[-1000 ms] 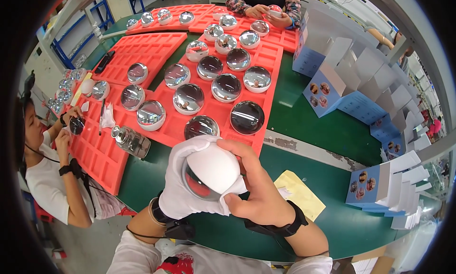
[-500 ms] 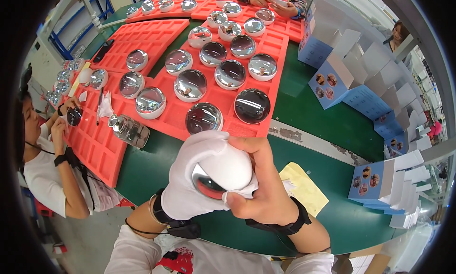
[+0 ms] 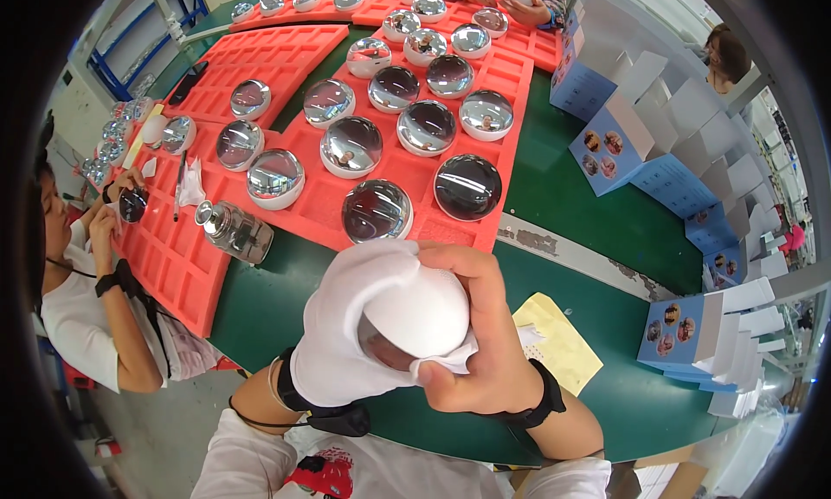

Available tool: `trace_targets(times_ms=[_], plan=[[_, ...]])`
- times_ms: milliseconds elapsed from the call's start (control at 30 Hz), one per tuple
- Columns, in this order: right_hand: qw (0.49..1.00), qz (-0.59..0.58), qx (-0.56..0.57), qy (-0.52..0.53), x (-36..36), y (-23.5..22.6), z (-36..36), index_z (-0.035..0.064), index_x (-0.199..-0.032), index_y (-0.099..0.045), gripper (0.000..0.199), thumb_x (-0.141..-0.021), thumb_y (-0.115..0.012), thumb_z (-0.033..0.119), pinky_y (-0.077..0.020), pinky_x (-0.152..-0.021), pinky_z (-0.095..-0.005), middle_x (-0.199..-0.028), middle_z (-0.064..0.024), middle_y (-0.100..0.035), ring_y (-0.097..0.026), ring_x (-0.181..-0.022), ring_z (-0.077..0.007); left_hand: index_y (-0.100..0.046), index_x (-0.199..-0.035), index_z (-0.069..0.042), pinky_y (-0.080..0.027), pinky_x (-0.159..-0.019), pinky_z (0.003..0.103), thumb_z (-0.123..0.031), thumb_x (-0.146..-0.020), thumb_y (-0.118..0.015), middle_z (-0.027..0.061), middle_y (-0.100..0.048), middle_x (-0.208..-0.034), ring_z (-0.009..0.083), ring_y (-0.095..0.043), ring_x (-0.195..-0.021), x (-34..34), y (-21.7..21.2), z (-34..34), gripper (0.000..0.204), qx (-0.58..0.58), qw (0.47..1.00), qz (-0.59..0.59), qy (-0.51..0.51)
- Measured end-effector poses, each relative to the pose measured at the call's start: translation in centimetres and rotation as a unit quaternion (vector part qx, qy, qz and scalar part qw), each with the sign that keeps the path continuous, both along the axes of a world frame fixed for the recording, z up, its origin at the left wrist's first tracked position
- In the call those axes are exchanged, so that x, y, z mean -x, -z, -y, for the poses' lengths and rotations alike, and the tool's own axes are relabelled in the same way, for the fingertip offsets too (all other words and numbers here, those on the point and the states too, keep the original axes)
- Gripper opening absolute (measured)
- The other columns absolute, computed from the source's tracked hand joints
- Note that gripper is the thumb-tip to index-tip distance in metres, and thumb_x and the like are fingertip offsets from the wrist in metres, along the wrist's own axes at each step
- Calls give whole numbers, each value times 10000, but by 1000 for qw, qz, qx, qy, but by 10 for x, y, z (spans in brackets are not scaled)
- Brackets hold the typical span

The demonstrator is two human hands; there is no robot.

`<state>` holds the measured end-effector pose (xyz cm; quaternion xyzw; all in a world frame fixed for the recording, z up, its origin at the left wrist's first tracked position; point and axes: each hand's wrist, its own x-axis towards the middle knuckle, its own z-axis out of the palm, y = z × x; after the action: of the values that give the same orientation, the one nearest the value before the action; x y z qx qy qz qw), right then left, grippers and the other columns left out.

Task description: The person wipes a camera lens with a cloth, peels a sticker from a sheet, and applies it to the camera body. They then wipe the camera again and place it into a box.

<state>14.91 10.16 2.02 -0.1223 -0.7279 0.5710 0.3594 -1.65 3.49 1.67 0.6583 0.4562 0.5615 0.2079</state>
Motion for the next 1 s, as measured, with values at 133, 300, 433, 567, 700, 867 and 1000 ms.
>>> trace_targets(times_ms=[133,300,433,567,700,867,1000], plan=[[997,73,-5,21,2,-11,1,20,-1336,-334,749,-644,-612,95,-367,-991,-343,-1267,-161,-460,-491,-1145,-251,-503,-1217,-67,-468,-856,415,-88,-525,-832,144,-516,-1194,358,-544,-1017,-3,1,0,766,-40,995,-74,-55],[995,93,-13,28,2,-17,1,9,-1338,-370,726,-656,-611,68,-386,-973,-338,-1243,-162,-485,-513,-1145,-259,-530,-1202,-79,-479,-845,409,-60,-526,-822,161,-513,-1206,346,-549,-1029,-1,1,4,736,-39,986,-133,-97],[994,102,6,27,2,-14,3,5,-1342,-362,726,-660,-605,58,-387,-972,-340,-1231,-168,-486,-511,-1149,-264,-551,-1187,-85,-515,-825,378,-59,-539,-842,176,-510,-1225,332,-582,-1042,-1,5,5,711,-28,982,-163,-94],[993,118,22,20,1,-12,2,5,-1357,-334,741,-664,-590,50,-387,-969,-342,-1217,-168,-482,-514,-1128,-269,-541,-1201,-85,-509,-828,394,-64,-540,-832,182,-506,-1227,346,-572,-1047,-1,4,3,723,-26,983,-162,-78],[993,118,25,6,1,-14,2,-4,-1372,-294,748,-674,-563,38,-373,-978,-348,-1214,-178,-464,-497,-1129,-280,-513,-1231,-95,-501,-840,410,-63,-543,-813,185,-507,-1211,374,-553,-1057,-1,-4,2,752,-4,992,-109,-58],[991,131,-4,-15,-1,-19,3,-30,-1382,-234,746,-696,-523,26,-345,-996,-358,-1229,-201,-430,-463,-1153,-298,-492,-1239,-92,-501,-845,405,-78,-559,-817,179,-513,-1205,366,-556,-1063,-1,-7,2,754,27,997,-67,-38],[989,144,9,-26,-2,-19,4,-45,-1387,-193,747,-711,-505,23,-332,-1005,-363,-1238,-216,-412,-453,-1160,-309,-493,-1226,-85,-500,-848,406,-82,-561,-817,179,-510,-1207,368,-555,-1065,-1,-5,2,740,36,997,-60,-32]])
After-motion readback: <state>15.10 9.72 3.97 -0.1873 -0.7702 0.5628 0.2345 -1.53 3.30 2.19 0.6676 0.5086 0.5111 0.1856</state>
